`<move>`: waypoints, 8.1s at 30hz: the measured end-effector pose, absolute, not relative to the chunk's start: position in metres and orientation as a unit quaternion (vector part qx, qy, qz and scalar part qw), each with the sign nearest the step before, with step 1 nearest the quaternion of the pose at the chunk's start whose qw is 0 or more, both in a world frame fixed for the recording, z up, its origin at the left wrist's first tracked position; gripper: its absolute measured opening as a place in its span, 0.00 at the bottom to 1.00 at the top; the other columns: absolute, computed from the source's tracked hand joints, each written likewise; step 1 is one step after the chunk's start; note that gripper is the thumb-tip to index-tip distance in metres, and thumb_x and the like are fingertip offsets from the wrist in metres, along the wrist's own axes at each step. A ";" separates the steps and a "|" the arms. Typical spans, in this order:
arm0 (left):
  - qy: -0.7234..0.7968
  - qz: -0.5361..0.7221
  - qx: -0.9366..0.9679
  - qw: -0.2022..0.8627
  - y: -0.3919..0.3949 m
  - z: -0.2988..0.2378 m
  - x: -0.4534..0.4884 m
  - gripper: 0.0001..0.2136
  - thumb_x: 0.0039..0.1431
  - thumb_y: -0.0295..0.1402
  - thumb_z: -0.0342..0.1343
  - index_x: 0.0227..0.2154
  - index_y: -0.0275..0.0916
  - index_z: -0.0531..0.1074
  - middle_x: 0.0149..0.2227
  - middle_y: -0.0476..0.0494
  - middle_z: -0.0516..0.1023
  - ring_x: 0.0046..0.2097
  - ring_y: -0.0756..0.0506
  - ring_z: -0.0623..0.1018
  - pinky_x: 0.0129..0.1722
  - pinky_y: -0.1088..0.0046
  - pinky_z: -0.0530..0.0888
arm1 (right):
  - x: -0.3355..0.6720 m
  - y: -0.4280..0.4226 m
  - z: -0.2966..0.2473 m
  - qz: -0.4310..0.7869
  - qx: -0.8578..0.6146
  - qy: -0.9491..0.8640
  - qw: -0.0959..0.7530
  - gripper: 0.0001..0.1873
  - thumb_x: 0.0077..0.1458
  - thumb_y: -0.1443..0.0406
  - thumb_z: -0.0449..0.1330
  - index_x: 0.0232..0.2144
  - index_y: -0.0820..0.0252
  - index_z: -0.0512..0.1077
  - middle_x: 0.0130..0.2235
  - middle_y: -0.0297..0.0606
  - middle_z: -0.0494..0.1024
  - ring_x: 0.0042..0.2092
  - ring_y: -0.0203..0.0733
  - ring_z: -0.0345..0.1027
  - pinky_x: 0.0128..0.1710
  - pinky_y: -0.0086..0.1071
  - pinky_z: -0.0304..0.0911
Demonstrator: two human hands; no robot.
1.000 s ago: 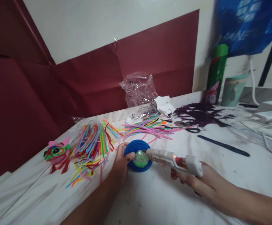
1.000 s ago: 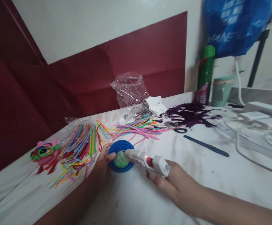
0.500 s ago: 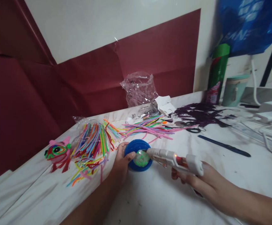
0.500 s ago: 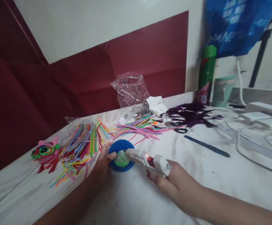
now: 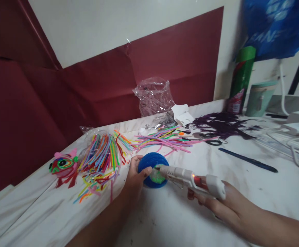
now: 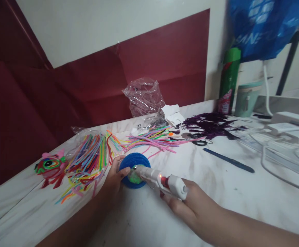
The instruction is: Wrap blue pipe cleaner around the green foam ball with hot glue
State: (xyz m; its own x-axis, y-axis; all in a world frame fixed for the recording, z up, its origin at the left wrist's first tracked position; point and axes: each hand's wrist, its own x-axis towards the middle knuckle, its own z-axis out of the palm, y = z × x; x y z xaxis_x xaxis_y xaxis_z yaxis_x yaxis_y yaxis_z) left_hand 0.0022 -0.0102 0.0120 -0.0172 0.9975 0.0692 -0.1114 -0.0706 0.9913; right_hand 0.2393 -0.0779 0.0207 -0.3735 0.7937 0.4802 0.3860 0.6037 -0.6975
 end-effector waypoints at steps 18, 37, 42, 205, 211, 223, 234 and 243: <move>0.469 0.541 0.496 0.492 -0.008 0.015 0.002 0.26 0.38 0.37 0.63 0.43 0.41 0.63 0.36 0.49 0.74 0.35 0.46 0.74 0.34 0.70 0.70 | 0.243 -0.078 0.025 0.230 -0.371 -0.794 0.423 0.14 0.60 0.64 0.50 0.28 0.58 0.73 0.27 0.38 0.79 0.27 0.42 0.74 0.27 0.30 0.71; 0.460 0.543 0.501 0.491 -0.007 0.014 0.000 0.25 0.38 0.37 0.64 0.42 0.41 0.64 0.35 0.49 0.75 0.35 0.45 0.74 0.36 0.69 0.70 | 0.245 -0.077 0.024 0.235 -0.395 -0.787 0.411 0.16 0.59 0.64 0.47 0.28 0.59 0.73 0.24 0.37 0.77 0.25 0.41 0.72 0.24 0.29 0.69; 0.464 0.540 0.499 0.493 -0.008 0.015 0.001 0.26 0.38 0.37 0.64 0.42 0.41 0.64 0.34 0.50 0.74 0.35 0.46 0.74 0.35 0.70 0.69 | 0.240 -0.077 0.026 0.233 -0.380 -0.796 0.410 0.16 0.59 0.63 0.48 0.27 0.59 0.72 0.26 0.38 0.78 0.26 0.41 0.72 0.25 0.30 0.70; 0.433 0.529 0.484 0.546 -0.007 0.008 -0.007 0.25 0.42 0.36 0.65 0.45 0.44 0.63 0.37 0.48 0.76 0.35 0.44 0.77 0.34 0.69 0.72 | 0.247 -0.076 0.028 0.261 -0.383 -0.776 0.428 0.10 0.53 0.67 0.51 0.24 0.57 0.70 0.24 0.34 0.75 0.23 0.38 0.67 0.22 0.29 0.64; 0.443 0.533 0.482 0.536 -0.008 0.009 -0.006 0.25 0.42 0.35 0.65 0.44 0.44 0.64 0.37 0.48 0.76 0.34 0.44 0.77 0.33 0.70 0.71 | 0.247 -0.077 0.026 0.265 -0.378 -0.768 0.443 0.08 0.54 0.67 0.53 0.25 0.57 0.70 0.24 0.34 0.76 0.24 0.39 0.68 0.22 0.28 0.65; 0.438 0.528 0.520 0.508 -0.006 0.008 -0.006 0.28 0.40 0.38 0.67 0.45 0.43 0.64 0.36 0.49 0.76 0.35 0.45 0.76 0.34 0.70 0.70 | 0.243 -0.081 0.033 0.259 -0.375 -0.783 0.423 0.11 0.55 0.64 0.51 0.24 0.57 0.71 0.24 0.36 0.76 0.24 0.40 0.69 0.22 0.29 0.67; 0.440 0.529 0.517 0.509 -0.006 0.007 -0.005 0.27 0.41 0.37 0.66 0.45 0.43 0.63 0.38 0.47 0.76 0.37 0.44 0.76 0.35 0.69 0.70 | 0.244 -0.079 0.028 0.270 -0.369 -0.773 0.440 0.10 0.55 0.66 0.51 0.27 0.57 0.71 0.26 0.36 0.77 0.24 0.39 0.69 0.23 0.28 0.67; 0.431 0.523 0.536 0.504 -0.006 0.009 -0.004 0.29 0.38 0.39 0.68 0.44 0.42 0.62 0.37 0.48 0.74 0.35 0.46 0.74 0.35 0.70 0.70 | 0.245 -0.082 0.031 0.266 -0.361 -0.795 0.409 0.11 0.55 0.66 0.49 0.24 0.57 0.69 0.24 0.38 0.77 0.23 0.40 0.68 0.22 0.28 0.67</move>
State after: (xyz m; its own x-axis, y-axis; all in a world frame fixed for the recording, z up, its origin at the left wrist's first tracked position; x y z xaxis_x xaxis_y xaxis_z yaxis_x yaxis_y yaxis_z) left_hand -0.0042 -0.0063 0.0091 0.0822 0.9887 0.1257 -0.0652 -0.1205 0.9906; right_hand 0.2447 -0.0820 0.0309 -0.4044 0.7912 0.4588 0.3562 0.5983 -0.7178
